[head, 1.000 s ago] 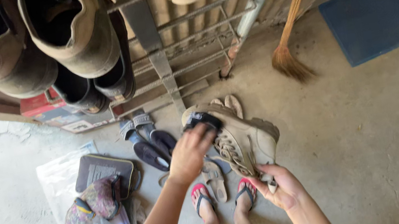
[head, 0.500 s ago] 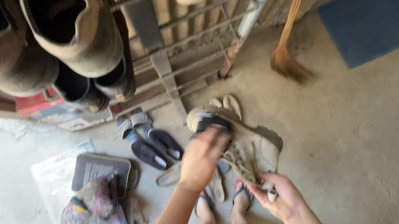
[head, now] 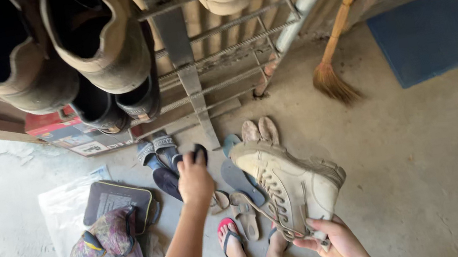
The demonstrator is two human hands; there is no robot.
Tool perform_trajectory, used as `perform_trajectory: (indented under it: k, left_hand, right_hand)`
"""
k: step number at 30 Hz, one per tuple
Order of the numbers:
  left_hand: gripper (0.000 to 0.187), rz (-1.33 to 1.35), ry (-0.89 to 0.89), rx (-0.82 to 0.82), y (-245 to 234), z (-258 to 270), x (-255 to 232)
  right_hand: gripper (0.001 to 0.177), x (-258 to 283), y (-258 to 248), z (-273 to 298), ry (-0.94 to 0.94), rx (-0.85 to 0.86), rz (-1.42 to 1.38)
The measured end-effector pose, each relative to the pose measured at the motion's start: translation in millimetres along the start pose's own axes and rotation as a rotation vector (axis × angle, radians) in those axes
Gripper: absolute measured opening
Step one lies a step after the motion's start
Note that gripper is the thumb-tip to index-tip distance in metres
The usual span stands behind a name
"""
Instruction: The person uses a small black cloth to wipe the exterior of several pairs of shoes and boots on a metal rack and on the floor. They handle each item one at a time, wiping surfaces and then placing them back on the rack or floor.
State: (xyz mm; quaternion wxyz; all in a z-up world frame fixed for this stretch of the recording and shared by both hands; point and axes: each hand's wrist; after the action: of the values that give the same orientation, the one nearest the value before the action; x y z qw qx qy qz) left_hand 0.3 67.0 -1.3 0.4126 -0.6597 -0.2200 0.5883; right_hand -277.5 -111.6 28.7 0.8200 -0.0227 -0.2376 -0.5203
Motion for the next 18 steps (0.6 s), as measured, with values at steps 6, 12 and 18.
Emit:
perform_trajectory:
  k: [6, 12, 18]
  left_hand:
    - [0.052, 0.43, -0.154, -0.057, 19.7, 36.6, -12.7]
    - [0.065, 0.346, -0.382, 0.566, -2.8, 56.5, -69.0]
    - [0.059, 0.663, -0.65, 0.612, 5.3, 36.8, -60.8]
  right_hand:
    - [0.038, -0.5, 10.2, -12.9, -0.001, 0.104, -0.135]
    - [0.045, -19.2, 39.5, -11.4, -0.122, 0.071, 0.017]
    - [0.068, -2.5, 13.1, -36.6, -0.266, -0.091, 0.483]
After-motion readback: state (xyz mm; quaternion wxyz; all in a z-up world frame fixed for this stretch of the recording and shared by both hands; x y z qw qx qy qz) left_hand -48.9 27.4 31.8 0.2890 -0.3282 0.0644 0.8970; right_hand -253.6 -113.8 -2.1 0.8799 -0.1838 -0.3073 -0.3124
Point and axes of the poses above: each hand's wrist, its own z-axis away from the middle knuckle, its own y-axis out of the palm, x = y × z, and after that the axes turned 11 degrees about -x, right-handed
